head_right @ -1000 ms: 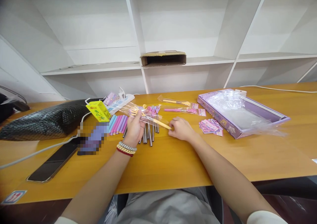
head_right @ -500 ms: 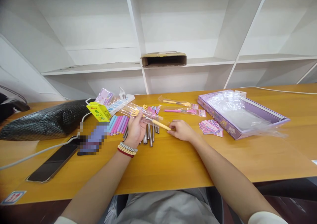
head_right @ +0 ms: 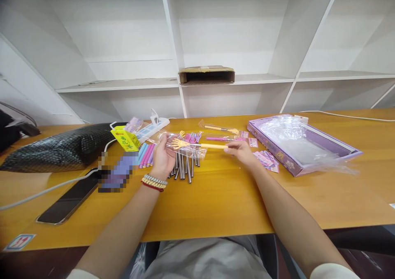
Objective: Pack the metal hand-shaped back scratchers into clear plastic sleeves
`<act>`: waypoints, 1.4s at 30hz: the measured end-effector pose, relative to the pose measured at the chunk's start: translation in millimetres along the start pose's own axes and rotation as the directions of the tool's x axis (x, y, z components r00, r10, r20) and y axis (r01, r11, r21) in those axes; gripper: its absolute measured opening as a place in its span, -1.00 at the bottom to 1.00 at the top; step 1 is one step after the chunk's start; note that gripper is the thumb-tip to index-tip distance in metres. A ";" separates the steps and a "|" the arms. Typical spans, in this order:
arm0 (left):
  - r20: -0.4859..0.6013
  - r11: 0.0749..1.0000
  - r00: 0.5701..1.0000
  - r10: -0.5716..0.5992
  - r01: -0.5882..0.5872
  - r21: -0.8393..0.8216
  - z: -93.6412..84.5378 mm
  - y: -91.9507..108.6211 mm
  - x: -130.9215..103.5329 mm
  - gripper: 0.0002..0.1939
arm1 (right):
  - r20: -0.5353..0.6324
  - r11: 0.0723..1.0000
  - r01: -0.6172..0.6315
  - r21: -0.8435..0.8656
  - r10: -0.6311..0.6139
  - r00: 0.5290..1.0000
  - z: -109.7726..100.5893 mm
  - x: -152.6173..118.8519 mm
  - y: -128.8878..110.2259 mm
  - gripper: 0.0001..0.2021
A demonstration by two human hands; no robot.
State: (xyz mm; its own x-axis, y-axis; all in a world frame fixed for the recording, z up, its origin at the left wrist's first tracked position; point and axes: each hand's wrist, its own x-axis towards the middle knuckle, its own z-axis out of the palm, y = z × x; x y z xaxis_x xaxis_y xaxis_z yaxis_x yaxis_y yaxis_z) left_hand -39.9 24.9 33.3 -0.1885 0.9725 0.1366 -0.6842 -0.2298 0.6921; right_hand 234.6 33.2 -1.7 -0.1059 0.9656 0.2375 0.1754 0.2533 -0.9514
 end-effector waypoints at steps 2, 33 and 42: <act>0.020 0.999 0.999 -0.040 0.039 0.036 2.2 -4.0 -3.0 -0.74 | -0.101 0.953 -0.002 0.304 0.035 0.994 -0.9 0.0 -5.9 -0.73; 0.518 0.652 0.659 -0.545 -0.055 0.756 18.9 -14.4 -44.4 -0.76 | 0.061 0.866 -0.205 0.456 0.200 0.978 48.2 -16.4 -35.0 -0.69; 0.516 0.493 0.849 -0.110 -0.404 0.770 8.4 -28.2 -41.7 -0.50 | -0.279 0.868 -0.291 0.401 0.419 0.864 18.0 5.5 -4.3 -0.71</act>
State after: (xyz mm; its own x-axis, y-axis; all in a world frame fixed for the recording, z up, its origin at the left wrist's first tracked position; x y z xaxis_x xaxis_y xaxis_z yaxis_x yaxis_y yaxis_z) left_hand -6.9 -8.8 14.0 0.2790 0.8706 0.4053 0.2813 -0.4776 0.8323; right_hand 215.6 36.4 0.2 0.2547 0.9571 -0.1383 -0.2098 -0.0850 -0.9740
